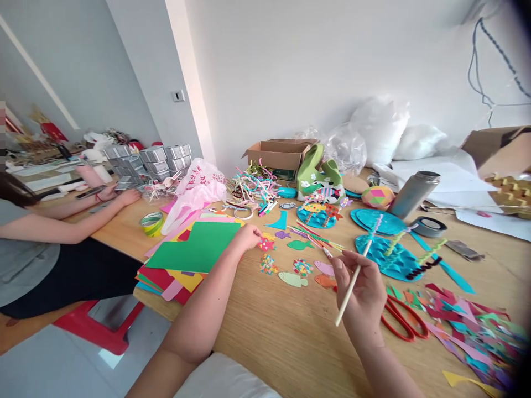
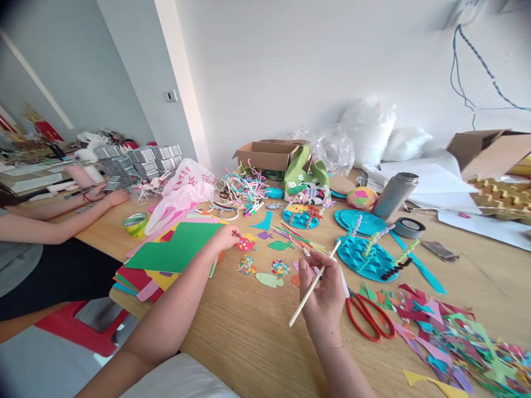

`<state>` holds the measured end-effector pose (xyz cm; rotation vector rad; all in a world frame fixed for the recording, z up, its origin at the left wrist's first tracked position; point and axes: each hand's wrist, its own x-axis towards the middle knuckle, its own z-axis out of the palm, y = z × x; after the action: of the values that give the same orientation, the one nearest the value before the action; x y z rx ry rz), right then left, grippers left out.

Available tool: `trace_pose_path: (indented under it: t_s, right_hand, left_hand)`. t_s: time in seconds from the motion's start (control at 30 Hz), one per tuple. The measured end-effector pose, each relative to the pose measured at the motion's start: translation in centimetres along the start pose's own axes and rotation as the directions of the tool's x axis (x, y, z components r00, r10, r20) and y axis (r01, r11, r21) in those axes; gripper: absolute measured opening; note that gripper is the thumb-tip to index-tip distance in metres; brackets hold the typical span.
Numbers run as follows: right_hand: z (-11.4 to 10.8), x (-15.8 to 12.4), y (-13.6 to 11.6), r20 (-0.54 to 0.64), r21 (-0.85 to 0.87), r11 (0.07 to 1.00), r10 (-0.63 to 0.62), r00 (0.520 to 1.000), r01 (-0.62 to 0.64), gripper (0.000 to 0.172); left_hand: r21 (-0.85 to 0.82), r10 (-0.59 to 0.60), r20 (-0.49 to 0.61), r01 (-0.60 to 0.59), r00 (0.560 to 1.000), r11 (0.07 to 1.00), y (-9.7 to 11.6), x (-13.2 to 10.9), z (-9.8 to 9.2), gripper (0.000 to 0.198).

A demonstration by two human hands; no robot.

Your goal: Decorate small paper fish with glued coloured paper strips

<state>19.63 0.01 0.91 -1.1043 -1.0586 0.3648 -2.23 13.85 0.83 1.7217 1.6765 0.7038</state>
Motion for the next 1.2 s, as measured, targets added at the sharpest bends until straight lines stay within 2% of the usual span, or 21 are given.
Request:
trace_pose_path:
  t_s: [0.07, 0.17, 0.3, 0.43, 0.57, 0.7, 0.87, 0.97, 1.07, 1.2]
  right_hand:
    - [-0.1, 0.0, 0.2, -0.005, -0.031, 0.999, -0.035, 0.999, 0.035, 0.026]
    - [-0.1, -0.1, 0.5, 0.010, -0.046, 0.999, -0.023, 1.000, 0.023, 0.027]
    - [0.0, -0.3, 0.8, 0.032, -0.082, 0.996, -0.014, 0.999, 0.017, 0.027]
    - [0.0, -0.4, 1.3, 0.047, -0.104, 0.993, -0.044, 0.998, 0.048, 0.027]
    - [-0.2, -0.5, 1.8, 0.079, -0.132, 0.987, -0.077, 0.994, 0.087, 0.027]
    - [-0.2, -0.6, 1.7, 0.114, -0.147, 0.987, -0.052, 0.992, 0.068, 0.023]
    - [-0.2, -0.6, 1.7, 0.124, -0.183, 0.978, -0.073, 0.990, 0.095, 0.024]
    - [-0.3, -0.6, 1.9, 0.133, -0.195, 0.975, -0.084, 0.988, 0.109, 0.025]
    - [-0.2, -0.7, 1.7, 0.131, -0.165, 0.984, -0.048, 0.990, 0.070, 0.025]
    - [-0.2, -0.6, 1.4, 0.085, -0.155, 0.985, -0.068, 0.994, 0.081, 0.026]
  left_hand:
    - [0.013, -0.008, -0.002, 0.008, 1.000, 1.000, -0.4, 0.4, 0.0, 0.012]
    - [0.017, -0.027, -0.002, 0.027, 1.000, 0.999, -0.8, 1.5, -0.2, 0.011]
    - [-0.002, -0.082, -0.013, 0.082, 0.997, 0.997, -1.1, 4.3, -0.1, 0.013]
    - [-0.001, -0.135, -0.017, 0.135, 0.991, 0.991, -1.4, 6.9, 0.8, 0.016]
    - [0.017, -0.138, 0.008, 0.138, 0.990, 0.990, -1.3, 8.1, 2.0, 0.025]
    - [0.035, -0.093, 0.005, 0.093, 0.996, 0.995, -0.9, 8.6, 2.9, 0.026]
    - [0.086, -0.026, -0.059, 0.031, 0.998, 0.996, -0.3, 8.7, 3.1, 0.014]
    - [0.147, 0.010, -0.089, 0.004, 0.996, 0.989, -0.1, 8.3, 2.8, 0.019]
    - [0.232, 0.046, -0.097, -0.022, 0.994, 0.972, 0.3, 7.6, 2.2, 0.024]
    - [0.349, 0.123, -0.095, -0.083, 0.988, 0.933, 0.9, 6.4, 1.3, 0.036]
